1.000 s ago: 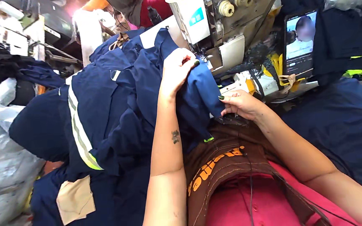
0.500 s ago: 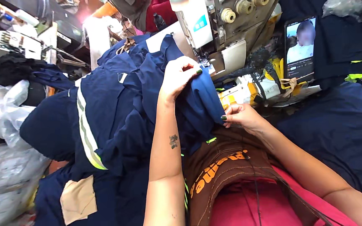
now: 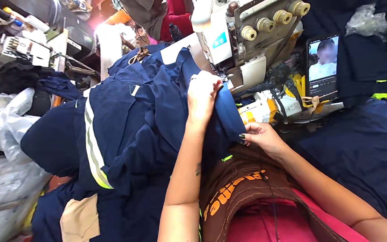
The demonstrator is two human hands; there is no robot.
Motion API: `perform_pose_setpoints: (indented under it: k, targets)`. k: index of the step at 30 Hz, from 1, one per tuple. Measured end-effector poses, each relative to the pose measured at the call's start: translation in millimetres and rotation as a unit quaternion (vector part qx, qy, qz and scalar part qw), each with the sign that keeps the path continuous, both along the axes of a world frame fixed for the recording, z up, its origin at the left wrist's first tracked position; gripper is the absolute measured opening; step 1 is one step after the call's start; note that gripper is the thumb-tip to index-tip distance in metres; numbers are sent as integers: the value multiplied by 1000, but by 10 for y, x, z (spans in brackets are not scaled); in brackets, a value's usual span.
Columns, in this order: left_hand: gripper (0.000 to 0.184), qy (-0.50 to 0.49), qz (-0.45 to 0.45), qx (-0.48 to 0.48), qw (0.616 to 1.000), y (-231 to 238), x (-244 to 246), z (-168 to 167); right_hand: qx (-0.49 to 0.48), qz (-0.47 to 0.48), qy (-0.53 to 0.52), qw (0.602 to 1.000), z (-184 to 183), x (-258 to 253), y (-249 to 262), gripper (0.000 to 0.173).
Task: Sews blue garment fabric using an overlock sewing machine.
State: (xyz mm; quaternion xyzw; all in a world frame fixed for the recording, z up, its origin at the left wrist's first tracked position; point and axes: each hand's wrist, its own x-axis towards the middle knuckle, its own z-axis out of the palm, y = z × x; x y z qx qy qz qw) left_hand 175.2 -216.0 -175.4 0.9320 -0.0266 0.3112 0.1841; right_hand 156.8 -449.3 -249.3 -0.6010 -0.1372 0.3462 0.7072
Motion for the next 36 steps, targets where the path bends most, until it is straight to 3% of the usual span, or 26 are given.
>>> perform_pose_setpoints:
  k: [3, 7, 13, 17, 19, 23, 27, 32, 34, 36]
  targets:
    - [22, -4, 111, 145, 983, -434, -248, -134, 26, 4, -14, 1000, 20, -34, -51, 7]
    - [34, 16, 216, 173, 961, -741, -306, -341, 74, 15, -9, 997, 94, -70, -78, 9]
    - [28, -25, 159, 77, 984, -595, -177, -304, 67, -10, -18, 998, 221, -19, 4, 28]
    - [28, 109, 119, -36, 986, -257, -73, -55, 80, -37, -49, 995, 280, 121, 194, 54]
    - [27, 164, 109, -79, 977, -31, 87, 80, 77, -52, -78, 993, 337, 246, 324, 59]
    - [31, 217, 122, -37, 968, 307, 456, 198, 55, -84, -192, 976, 373, 516, 583, 41]
    - [32, 168, 129, 33, 977, 565, 812, 137, 44, -127, -254, 958, 338, 664, 740, 26]
    - [42, 215, 278, -44, 935, 832, 946, 159, -37, -116, -283, 951, 374, 635, 722, 24]
    - [37, 161, 317, -64, 932, 903, 714, 145, -68, -85, -303, 947, 516, 632, 704, 23]
    - [37, 23, 332, -93, 938, 861, 342, 181, -63, -85, -339, 935, 691, 634, 758, 23]
